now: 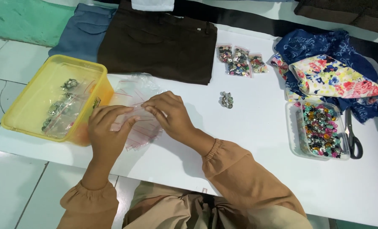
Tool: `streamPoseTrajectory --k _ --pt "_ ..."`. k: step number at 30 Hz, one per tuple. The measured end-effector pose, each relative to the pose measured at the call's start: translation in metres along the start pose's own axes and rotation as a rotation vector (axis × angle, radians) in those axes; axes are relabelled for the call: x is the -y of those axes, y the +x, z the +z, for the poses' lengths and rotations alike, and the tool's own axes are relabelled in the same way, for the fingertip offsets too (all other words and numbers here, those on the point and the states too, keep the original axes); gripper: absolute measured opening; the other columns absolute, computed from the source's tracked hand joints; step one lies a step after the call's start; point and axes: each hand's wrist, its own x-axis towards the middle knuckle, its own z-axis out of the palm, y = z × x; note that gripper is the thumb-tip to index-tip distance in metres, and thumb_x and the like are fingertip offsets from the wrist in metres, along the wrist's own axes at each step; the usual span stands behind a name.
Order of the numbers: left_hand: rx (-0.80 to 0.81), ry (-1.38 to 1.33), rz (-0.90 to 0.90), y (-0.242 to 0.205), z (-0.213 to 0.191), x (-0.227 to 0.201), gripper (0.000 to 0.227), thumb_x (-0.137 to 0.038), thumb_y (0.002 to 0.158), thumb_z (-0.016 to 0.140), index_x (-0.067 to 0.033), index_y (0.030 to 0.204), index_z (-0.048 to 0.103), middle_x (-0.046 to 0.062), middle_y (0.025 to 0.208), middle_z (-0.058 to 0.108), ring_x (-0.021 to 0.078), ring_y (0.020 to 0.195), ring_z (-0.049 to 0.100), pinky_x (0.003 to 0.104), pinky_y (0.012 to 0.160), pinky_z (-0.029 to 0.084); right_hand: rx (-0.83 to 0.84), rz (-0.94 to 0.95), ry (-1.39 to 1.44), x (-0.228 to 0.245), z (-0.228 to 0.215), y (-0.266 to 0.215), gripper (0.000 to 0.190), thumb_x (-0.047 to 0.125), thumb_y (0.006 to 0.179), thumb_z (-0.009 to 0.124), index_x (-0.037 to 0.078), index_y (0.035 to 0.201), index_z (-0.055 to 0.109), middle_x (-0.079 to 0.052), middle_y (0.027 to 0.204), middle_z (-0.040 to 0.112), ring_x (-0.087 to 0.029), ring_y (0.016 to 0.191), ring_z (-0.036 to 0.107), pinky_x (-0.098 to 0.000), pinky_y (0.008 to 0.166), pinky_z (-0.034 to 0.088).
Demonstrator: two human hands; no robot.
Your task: The person picks up individual small buttons from a container and places them into small plastic bags.
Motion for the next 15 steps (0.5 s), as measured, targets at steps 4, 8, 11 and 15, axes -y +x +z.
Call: streamPoseTrajectory --k 4,8,11,15 --pt "-0.002 -0.128 -0.042 0.023 0.002 -0.029 0.009 -0.017 0.095 0.082 -0.0118 0.1 0.078 0.002 0.092 0.075 0.0249 0.091 0.069 0.038 0.085 0.049 -0.075 -0.029 0.08 0.009 -0.025 0.013 0.012 0.017 0.103 0.062 0.017 0.107 0.074 -0.001 0.096 0.073 -0.023 0.095 0.066 -0.0385 0.089 0.048" --pt "0.006 -0.307 -0.044 0.047 0.028 -0.052 0.008 -0.014 0.093 0.082 -0.0085 0.097 0.077 0.008 0.09 0.076 0.0297 0.088 0.072 0.041 0.082 0.051 -0.118 -0.097 0.066 0.019 -0.064 0.023 0.013 0.014 0.103 0.061 0.015 0.104 0.074 -0.002 0.096 0.073 -0.024 0.095 0.066 -0.038 0.09 0.049" --pt "0.003 -0.381 0.013 0.063 0.058 -0.067 0.006 -0.013 0.094 0.08 -0.008 0.097 0.078 0.008 0.089 0.077 0.0292 0.085 0.073 0.04 0.082 0.051 -0.13 -0.108 0.026 0.015 -0.096 0.028 0.012 0.012 0.102 0.063 0.012 0.102 0.074 -0.004 0.097 0.073 -0.027 0.097 0.067 -0.0398 0.092 0.049" --pt "0.011 -0.51 0.015 0.078 0.1 -0.09 0.008 -0.013 0.095 0.078 -0.0055 0.098 0.079 0.01 0.087 0.078 0.0307 0.084 0.075 0.039 0.084 0.052 -0.123 -0.1 -0.066 -0.003 -0.141 0.028 0.01 0.009 0.101 0.065 0.009 0.098 0.074 -0.006 0.092 0.073 -0.029 0.094 0.069 -0.0417 0.091 0.05"
